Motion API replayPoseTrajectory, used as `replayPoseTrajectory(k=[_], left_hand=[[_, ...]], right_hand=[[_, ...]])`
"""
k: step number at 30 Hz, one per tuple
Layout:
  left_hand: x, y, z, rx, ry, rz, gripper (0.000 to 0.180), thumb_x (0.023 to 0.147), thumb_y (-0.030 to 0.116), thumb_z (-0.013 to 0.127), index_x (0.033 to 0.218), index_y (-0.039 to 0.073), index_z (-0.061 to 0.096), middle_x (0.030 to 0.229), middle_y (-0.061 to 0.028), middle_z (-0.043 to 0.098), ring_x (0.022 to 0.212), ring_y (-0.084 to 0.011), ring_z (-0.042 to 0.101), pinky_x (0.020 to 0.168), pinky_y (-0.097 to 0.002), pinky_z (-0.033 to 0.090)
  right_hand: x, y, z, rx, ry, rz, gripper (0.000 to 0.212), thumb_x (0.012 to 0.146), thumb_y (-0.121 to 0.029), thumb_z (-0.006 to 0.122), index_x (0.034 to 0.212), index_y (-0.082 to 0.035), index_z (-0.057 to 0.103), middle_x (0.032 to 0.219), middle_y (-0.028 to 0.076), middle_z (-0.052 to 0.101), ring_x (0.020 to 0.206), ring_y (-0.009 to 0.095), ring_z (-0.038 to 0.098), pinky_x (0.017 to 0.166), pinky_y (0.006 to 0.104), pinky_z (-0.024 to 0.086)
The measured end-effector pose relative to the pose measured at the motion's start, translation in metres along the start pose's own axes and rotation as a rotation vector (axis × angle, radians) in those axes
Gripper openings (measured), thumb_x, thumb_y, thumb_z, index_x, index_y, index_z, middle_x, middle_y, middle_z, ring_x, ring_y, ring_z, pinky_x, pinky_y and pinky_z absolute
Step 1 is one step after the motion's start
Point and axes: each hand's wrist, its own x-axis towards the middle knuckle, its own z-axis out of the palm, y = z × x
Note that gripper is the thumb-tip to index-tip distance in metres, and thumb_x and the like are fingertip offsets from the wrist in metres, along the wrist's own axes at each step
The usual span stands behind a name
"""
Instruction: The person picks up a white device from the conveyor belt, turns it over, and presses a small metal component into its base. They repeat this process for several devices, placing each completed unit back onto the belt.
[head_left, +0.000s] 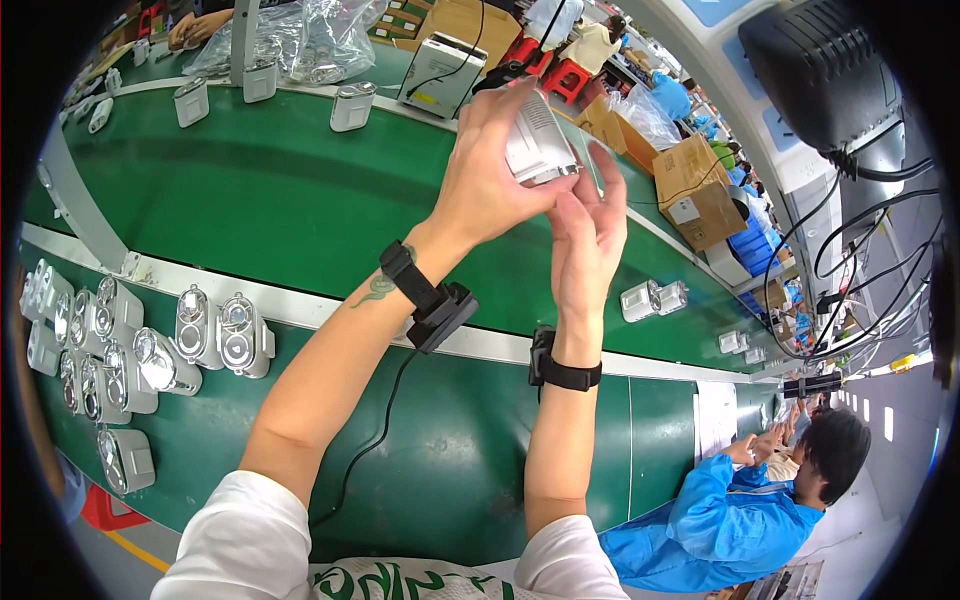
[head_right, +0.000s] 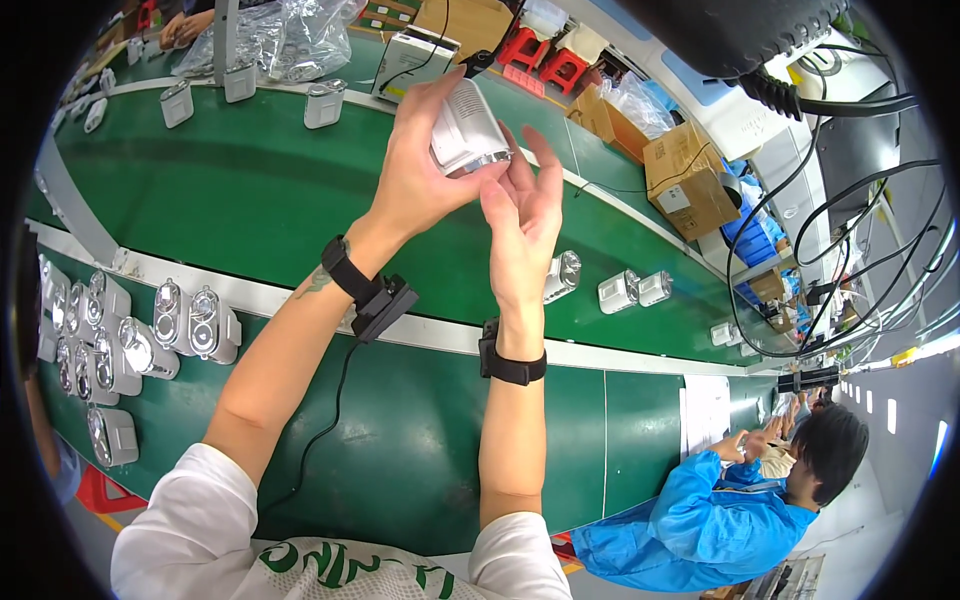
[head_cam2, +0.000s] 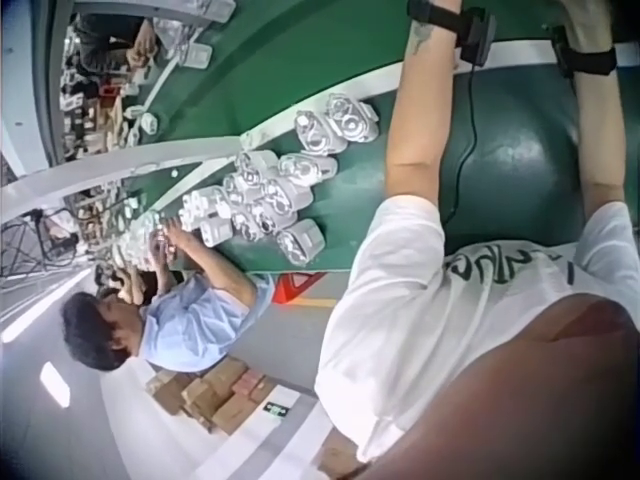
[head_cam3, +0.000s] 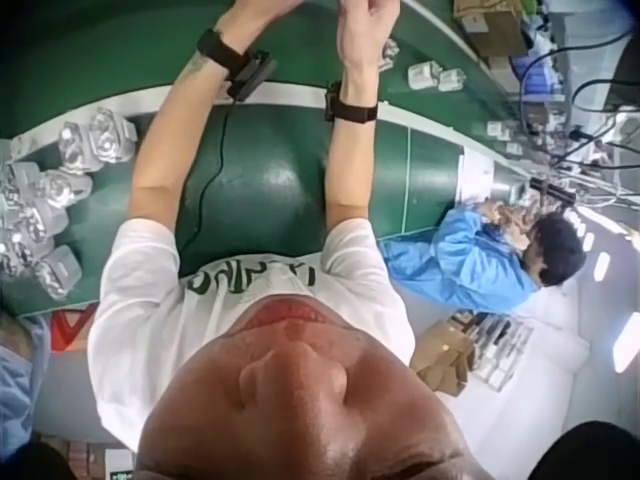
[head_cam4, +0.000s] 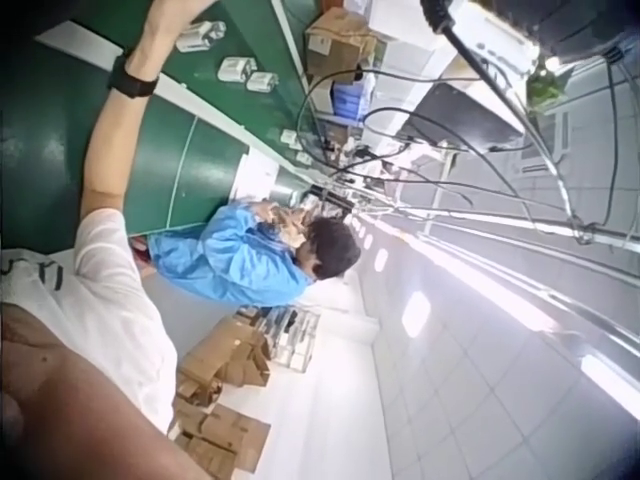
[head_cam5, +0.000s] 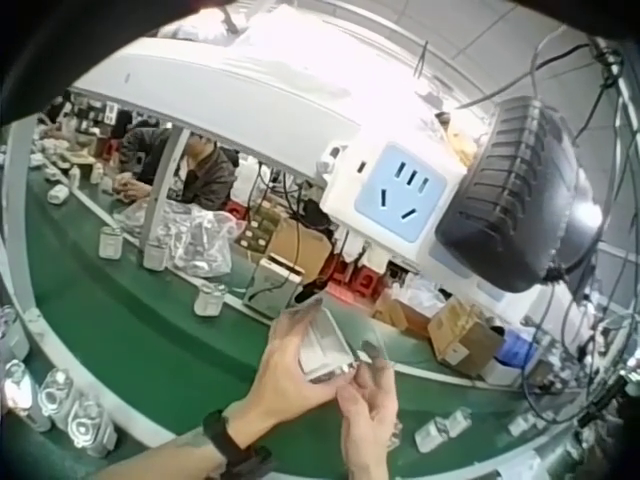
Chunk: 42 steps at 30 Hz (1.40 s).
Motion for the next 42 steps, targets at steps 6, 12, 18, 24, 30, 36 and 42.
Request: replayPoseTrajectory(k=[6,12,18,24,30,36,42], left_hand=[[-0.001,0.003,-0.003,0.088,-0.045,0.056,0.085,0.063,0.024,0.084,0.139,0.009,0.049,0.128,-0.0157,0.052,0.115,-0.0386,0.050,0.093,-0.0454,0.050],[0.001,0.002,-0.005,0.157,-0.021,0.187,0.082,0.059,0.023,0.082,0.135,0.009,0.054,0.126,-0.0139,0.052,0.113,-0.0370,0.051,0.085,-0.0459,0.054],[-0.001,0.001,-0.010,0.196,0.010,0.213,0.079,0.059,0.023,0.082,0.132,0.009,0.057,0.126,-0.0133,0.052,0.111,-0.0362,0.053,0.080,-0.0448,0.057],[-0.003,0.004,-0.015,0.190,-0.006,0.193,0.080,0.058,0.023,0.082,0.132,0.009,0.057,0.125,-0.0129,0.053,0.111,-0.0363,0.053,0.078,-0.0448,0.057],[-0.003,0.002,-0.016,0.191,0.002,0.207,0.080,0.058,0.024,0.082,0.132,0.010,0.057,0.125,-0.0133,0.053,0.112,-0.0367,0.052,0.079,-0.0448,0.056],[-0.020,0.000,-0.030,0.245,-0.079,-0.006,0.077,0.064,0.029,0.084,0.131,0.006,0.056,0.125,-0.0170,0.053,0.113,-0.0386,0.051,0.082,-0.0463,0.055],[-0.037,0.005,-0.023,-0.778,-0.099,-1.237,0.094,0.072,0.040,0.085,0.138,-0.010,0.041,0.126,-0.0244,0.053,0.120,-0.0398,0.052,0.100,-0.0460,0.047]], right_hand=[[-0.002,-0.001,0.003,-0.135,0.019,0.073,0.055,0.095,-0.006,0.055,0.146,0.007,0.039,0.128,0.012,0.059,0.113,0.017,0.059,0.100,0.0325,0.047],[0.000,-0.004,0.011,-0.064,0.065,0.073,0.056,0.091,-0.006,0.060,0.143,0.008,0.045,0.119,0.009,0.061,0.101,0.011,0.058,0.093,0.0265,0.046],[-0.001,-0.004,0.011,0.013,0.065,0.134,0.056,0.090,-0.001,0.055,0.143,0.009,0.044,0.127,0.013,0.060,0.105,0.014,0.060,0.092,0.0273,0.048],[-0.003,-0.010,0.017,0.046,0.083,0.178,0.055,0.089,0.001,0.052,0.142,0.011,0.043,0.132,0.016,0.058,0.111,0.019,0.060,0.096,0.0309,0.049],[-0.005,-0.012,0.021,0.044,0.098,0.212,0.055,0.088,0.001,0.049,0.141,0.013,0.043,0.134,0.018,0.057,0.116,0.023,0.060,0.101,0.0355,0.048],[-0.013,0.005,0.027,0.064,0.100,0.266,0.056,0.091,-0.002,0.057,0.144,0.008,0.043,0.126,0.015,0.060,0.111,0.019,0.060,0.097,0.0321,0.050],[-0.025,0.011,0.029,-0.563,-0.144,0.281,0.066,0.084,-0.014,0.075,0.140,0.003,0.046,0.114,0.009,0.063,0.105,0.020,0.062,0.090,0.0340,0.052]])
